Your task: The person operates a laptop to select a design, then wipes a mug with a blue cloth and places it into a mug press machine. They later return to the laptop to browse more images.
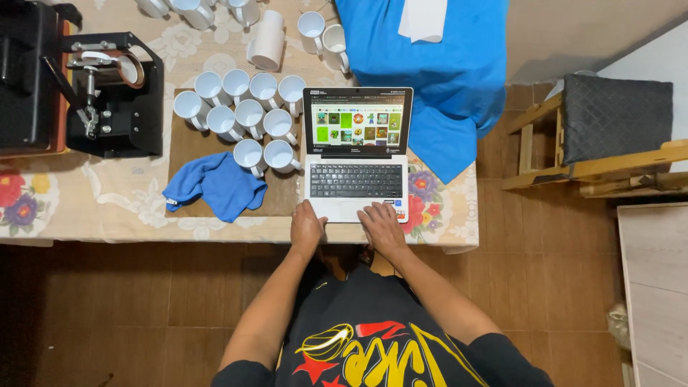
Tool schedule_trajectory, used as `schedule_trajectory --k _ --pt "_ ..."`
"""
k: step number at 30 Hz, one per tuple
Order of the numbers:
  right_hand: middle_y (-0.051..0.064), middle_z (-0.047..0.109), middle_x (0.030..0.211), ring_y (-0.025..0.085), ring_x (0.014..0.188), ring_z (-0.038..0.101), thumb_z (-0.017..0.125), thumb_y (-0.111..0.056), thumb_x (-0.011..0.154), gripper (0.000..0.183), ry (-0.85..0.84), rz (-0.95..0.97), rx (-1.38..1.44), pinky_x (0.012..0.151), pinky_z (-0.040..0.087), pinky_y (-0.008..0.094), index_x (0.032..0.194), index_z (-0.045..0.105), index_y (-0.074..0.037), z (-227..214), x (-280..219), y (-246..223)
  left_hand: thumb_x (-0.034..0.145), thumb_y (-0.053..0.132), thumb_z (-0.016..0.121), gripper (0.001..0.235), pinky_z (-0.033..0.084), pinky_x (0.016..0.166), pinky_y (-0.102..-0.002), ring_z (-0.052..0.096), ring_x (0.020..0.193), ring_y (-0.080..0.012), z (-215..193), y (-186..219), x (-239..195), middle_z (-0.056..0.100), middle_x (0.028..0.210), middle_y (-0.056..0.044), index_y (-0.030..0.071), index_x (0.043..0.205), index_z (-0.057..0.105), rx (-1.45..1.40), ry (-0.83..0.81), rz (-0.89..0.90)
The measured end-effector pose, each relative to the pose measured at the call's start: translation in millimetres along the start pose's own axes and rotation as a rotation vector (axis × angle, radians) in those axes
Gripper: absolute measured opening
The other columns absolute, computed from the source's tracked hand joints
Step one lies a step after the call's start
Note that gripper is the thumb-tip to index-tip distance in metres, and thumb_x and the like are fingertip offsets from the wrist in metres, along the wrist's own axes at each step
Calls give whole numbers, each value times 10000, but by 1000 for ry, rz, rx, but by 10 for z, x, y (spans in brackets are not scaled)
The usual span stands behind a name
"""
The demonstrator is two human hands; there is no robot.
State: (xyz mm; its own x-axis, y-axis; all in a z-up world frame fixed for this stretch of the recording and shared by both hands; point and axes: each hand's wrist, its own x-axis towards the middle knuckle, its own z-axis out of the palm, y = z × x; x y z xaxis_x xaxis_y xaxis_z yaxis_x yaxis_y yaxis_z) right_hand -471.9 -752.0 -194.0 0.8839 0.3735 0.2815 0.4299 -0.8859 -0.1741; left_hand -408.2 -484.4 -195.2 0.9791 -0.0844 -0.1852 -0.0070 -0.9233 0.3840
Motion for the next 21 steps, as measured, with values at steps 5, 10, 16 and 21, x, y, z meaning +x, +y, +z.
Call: schedule_trajectory --k 5,10,16,21 --pt "92 697 1343 370 1446 609 732 -264 1052 386 -71 28 32 1249 425 590 1430 659 -237 -33 -12 3 913 307 947 878 662 1032 -584 722 1224 -553 -136 106 -30 644 1379 -317 -107 1540 493 -32 -19 -29" --pt "95 668 1376 378 1484 568 755 -257 1030 444 -101 34 63 1267 404 586 1459 643 -244 -22 -14 13 928 277 942 884 651 1057 -588 705 1258 -565 -196 134 -61 638 1397 -326 -116 1567 475 -56 -36 -40" --pt "105 640 1430 390 1513 527 860 -260 932 620 -143 27 59 1277 385 598 1502 619 -222 -13 31 51 920 284 944 900 648 1064 -593 697 1268 -564 -144 106 -73 634 1405 -318 -99 1580 465 -73 -38 -54" --pt "94 645 1415 376 1530 516 870 -276 933 628 -170 64 50 1300 361 590 1503 613 -223 -33 44 53 918 284 945 898 655 1052 -590 703 1250 -559 -130 88 -63 623 1422 -307 -89 1582 471 -78 -28 -53"
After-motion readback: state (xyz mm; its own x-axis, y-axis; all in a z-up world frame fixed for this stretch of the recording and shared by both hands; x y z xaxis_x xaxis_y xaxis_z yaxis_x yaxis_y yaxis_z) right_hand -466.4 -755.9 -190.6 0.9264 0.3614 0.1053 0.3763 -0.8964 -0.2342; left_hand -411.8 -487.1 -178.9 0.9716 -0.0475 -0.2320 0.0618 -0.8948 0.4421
